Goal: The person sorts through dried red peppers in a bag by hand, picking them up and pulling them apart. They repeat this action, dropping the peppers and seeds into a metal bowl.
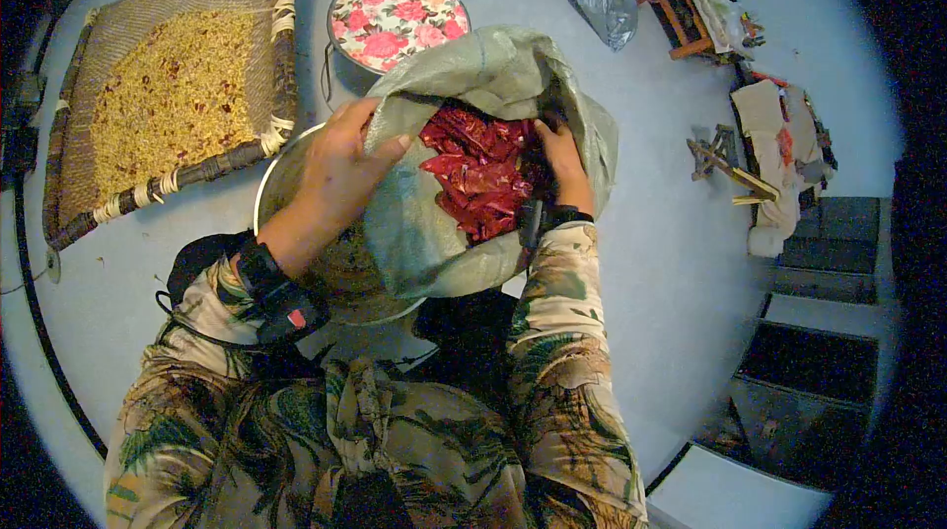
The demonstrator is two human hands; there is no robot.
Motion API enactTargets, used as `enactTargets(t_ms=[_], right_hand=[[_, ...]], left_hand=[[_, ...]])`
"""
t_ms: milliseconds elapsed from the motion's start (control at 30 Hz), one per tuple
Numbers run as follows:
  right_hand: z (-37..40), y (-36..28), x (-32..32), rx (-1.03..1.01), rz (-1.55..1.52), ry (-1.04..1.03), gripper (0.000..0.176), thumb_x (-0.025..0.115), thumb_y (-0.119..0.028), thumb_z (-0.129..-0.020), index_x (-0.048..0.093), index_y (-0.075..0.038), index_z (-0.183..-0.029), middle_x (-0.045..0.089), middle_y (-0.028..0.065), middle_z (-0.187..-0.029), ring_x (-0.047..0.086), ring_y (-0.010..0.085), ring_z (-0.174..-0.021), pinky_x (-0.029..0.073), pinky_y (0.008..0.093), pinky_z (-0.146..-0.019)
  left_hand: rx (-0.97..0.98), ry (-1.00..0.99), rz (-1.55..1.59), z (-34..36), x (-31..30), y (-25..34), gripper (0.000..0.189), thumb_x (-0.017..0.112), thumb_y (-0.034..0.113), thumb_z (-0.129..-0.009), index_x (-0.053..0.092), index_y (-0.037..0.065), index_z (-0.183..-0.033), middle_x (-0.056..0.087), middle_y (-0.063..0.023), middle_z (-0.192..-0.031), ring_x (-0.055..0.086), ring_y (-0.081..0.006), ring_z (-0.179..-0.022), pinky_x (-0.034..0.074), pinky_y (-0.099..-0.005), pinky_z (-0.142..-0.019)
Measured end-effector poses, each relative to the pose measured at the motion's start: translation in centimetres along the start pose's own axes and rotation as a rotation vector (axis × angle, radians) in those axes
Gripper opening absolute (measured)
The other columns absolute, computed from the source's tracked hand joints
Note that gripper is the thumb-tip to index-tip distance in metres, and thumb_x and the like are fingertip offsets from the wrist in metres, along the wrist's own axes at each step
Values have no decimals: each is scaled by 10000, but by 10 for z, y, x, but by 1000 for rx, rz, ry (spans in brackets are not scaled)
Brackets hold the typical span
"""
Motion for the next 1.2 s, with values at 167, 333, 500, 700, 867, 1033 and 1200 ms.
enactTargets(t_ms=[167, 333, 500, 700, 867, 1033, 1200], right_hand=[[-6, -47, 3, -131, -336, 42, 640, 597, -268, -918, 359, 9, -1444, 443, 145, -1434, 414, 259, -1305, 277, 351, -1112], [-38, -4, -33, -39, -458, 278, 573, 579, -370, -928, 507, 23, -1338, 570, 172, -1309, 530, 290, -1183, 404, 360, -1018], [1, 16, -26, -5, -290, 184, 557, 532, -402, -951, 517, 5, -1330, 589, 165, -1276, 553, 288, -1138, 419, 362, -999], [50, 10, -3, -144, 307, -39, 599, 474, -479, -966, 520, -2, -1326, 599, 177, -1252, 573, 310, -1109, 427, 376, -993], [25, 14, 10, 261, 67, -65, 880, 506, -658, -874, 486, 103, -1314, 548, 259, -1305, 526, 344, -1221, 393, 379, -1034], [30, -23, 22, 72, 153, -25, 926, 626, -662, -793, 442, 33, -1376, 551, 259, -1309, 520, 385, -1237, 407, 414, -1029], [54, -71, 43, -207, 431, -20, 655, 723, -444, -781, 515, -83, -1287, 619, 226, -1165, 594, 385, -1086, 463, 449, -937]], left_hand=[[-63, -39, 65, -1, 6, -16, 419, 724, 171, -798, 577, 39, -1167, 648, -183, -973, 641, -359, -915, 507, -379, -791], [-133, -133, 23, -1, 13, -11, 393, 692, 169, -832, 574, 60, -1191, 666, -188, -943, 650, -374, -866, 514, -408, -735], [-162, -255, -8, -2, 12, 8, 347, 623, 204, -892, 570, 58, -1201, 666, -223, -990, 643, -388, -876, 502, -445, -759], [-143, -200, 55, -5, 5, 9, 353, 603, 222, -903, 563, 40, -1202, 665, -231, -978, 643, -390, -870, 501, -449, -772], [-158, -186, 61, -8, 3, 8, 355, 578, 284, -929, 586, 22, -1168, 678, -188, -1001, 669, -306, -910, 514, -376, -812], [-64, -77, 75, -17, 4, -7, 309, 602, 208, -900, 595, 15, -1142, 673, -208, -1011, 662, -338, -902, 510, -395, -803], [-81, -36, 211, -24, 3, -10, 291, 612, 184, -878, 591, 27, -1122, 658, -239, -977, 639, -407, -893, 501, -434, -779]])
Point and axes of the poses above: each hand's wrist, its own z-axis away from the middle knuckle, its own x-axis out of the palm, y = z × x, the point moved 10 cm from there along -z, towards the middle knuckle
